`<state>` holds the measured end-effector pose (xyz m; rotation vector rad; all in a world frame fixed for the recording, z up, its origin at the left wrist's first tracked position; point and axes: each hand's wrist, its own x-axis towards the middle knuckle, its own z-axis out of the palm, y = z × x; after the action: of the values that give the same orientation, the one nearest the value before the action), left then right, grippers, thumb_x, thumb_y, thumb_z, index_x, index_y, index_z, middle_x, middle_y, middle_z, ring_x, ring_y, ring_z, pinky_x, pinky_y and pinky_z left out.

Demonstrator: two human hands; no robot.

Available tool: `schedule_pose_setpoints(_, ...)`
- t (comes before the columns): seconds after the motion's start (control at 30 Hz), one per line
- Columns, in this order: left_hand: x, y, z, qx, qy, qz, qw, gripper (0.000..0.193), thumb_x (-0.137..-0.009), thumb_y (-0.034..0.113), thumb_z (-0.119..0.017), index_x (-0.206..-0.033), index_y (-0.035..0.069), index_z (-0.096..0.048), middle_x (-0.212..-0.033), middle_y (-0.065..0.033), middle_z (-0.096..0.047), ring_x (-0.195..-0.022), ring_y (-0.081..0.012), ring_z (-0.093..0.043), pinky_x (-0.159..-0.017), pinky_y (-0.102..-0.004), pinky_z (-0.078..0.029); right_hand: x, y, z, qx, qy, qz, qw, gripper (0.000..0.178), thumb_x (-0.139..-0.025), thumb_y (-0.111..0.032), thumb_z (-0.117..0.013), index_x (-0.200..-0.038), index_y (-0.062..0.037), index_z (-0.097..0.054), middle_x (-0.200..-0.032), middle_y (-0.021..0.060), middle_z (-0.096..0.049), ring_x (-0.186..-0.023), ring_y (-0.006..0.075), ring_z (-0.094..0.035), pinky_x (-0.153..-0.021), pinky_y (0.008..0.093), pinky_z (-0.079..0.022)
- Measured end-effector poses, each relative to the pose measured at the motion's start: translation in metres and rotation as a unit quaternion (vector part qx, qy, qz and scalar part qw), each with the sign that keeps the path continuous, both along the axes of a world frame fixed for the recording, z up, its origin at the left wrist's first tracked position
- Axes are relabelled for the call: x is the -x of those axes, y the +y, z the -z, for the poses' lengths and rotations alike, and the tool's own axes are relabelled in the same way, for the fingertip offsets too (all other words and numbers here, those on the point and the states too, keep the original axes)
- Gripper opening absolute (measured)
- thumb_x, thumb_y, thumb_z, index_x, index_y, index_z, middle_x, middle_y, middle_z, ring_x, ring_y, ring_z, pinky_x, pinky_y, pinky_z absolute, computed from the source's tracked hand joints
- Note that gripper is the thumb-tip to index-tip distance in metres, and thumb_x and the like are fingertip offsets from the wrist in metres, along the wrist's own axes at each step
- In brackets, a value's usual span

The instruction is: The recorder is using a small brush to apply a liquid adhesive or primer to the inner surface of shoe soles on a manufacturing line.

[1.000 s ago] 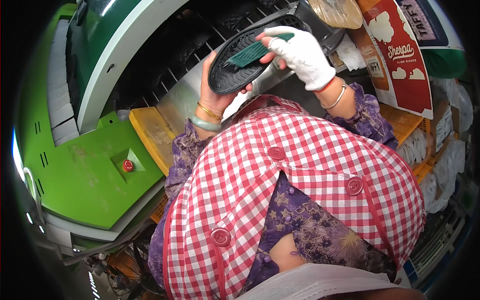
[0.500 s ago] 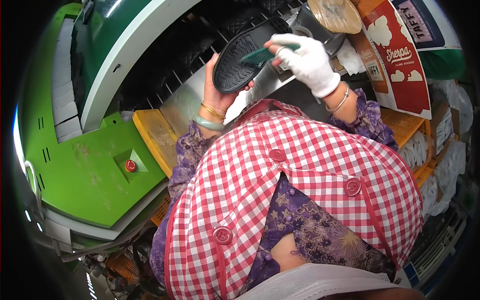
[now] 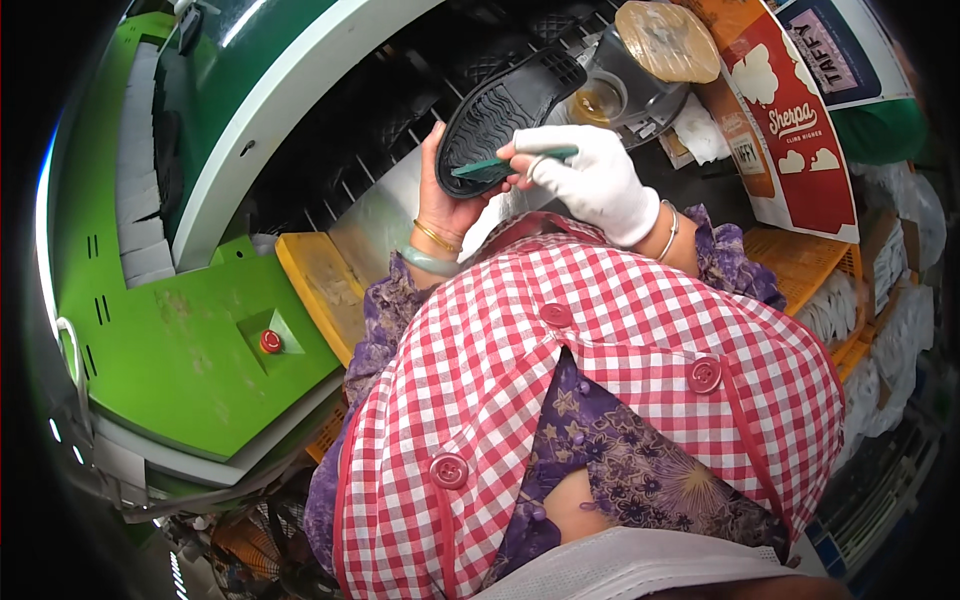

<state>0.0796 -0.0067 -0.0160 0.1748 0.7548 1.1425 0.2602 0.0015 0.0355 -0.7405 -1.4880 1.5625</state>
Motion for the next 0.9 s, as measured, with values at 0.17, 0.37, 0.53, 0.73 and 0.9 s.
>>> schedule_pose_setpoints(0.17,0.006,0.006,0.000,-0.140,0.022,0.065,0.988,0.063,-0.088,0.055,-0.033,-0.114,0.002,-0.052,-0.097,-0.0156,-0.062,-0.070,-0.0295,-0.064,-0.059,-0.0340,-0.052,-0.020,0.033,-0.008,-0.021,-0.090,0.105,0.990,0.021,-0.084,-0.016,-0.062,-0.097,-0.0004,-0.065,-0.079,0.0061,-0.066,-0.063,0.0068,-0.060,-0.054,0.0175,-0.044)
schedule_pose_setpoints(0.37,0.006,-0.003,-0.022,-0.225,0.161,0.033,0.960,0.059,-0.088,0.045,-0.039,-0.124,-0.001,-0.043,-0.101,-0.0157,-0.060,-0.082,-0.0258,-0.064,-0.071,-0.0327,-0.052,-0.047,0.042,-0.035,-0.026,0.087,0.309,0.947,0.024,-0.089,-0.019,-0.057,-0.101,0.0023,-0.061,-0.077,0.0074,-0.064,-0.055,0.0074,-0.054,-0.050,0.0160,-0.038)
schedule_pose_setpoints(0.53,0.012,0.000,-0.038,-0.316,0.201,0.009,0.927,0.068,-0.085,0.040,-0.051,-0.135,-0.001,-0.032,-0.108,-0.0128,-0.057,-0.088,-0.0224,-0.063,-0.079,-0.0294,-0.050,-0.056,0.040,-0.039,-0.001,0.196,0.349,0.916,0.026,-0.092,-0.021,-0.051,-0.102,0.0026,-0.058,-0.072,0.0090,-0.062,-0.055,0.0104,-0.052,-0.051,0.0193,-0.039)
schedule_pose_setpoints(0.73,0.016,0.000,-0.072,-0.355,0.197,-0.056,0.912,0.072,-0.083,0.041,-0.053,-0.135,-0.002,-0.030,-0.113,-0.0134,-0.055,-0.089,-0.0214,-0.062,-0.081,-0.0302,-0.049,-0.059,0.031,-0.040,0.022,0.167,0.375,0.912,0.027,-0.093,-0.025,-0.050,-0.103,-0.0018,-0.058,-0.076,0.0065,-0.062,-0.060,0.0085,-0.055,-0.053,0.0179,-0.041)
schedule_pose_setpoints(0.9,0.052,0.055,-0.133,-0.410,0.079,-0.070,0.906,0.054,-0.091,0.042,-0.039,-0.123,-0.002,-0.042,-0.108,-0.0157,-0.058,-0.088,-0.0218,-0.061,-0.081,-0.0352,-0.051,-0.059,0.036,-0.034,0.055,0.201,0.395,0.895,0.029,-0.090,-0.029,-0.056,-0.102,-0.0036,-0.059,-0.079,0.0045,-0.061,-0.060,0.0092,-0.058,-0.050,0.0177,-0.043)
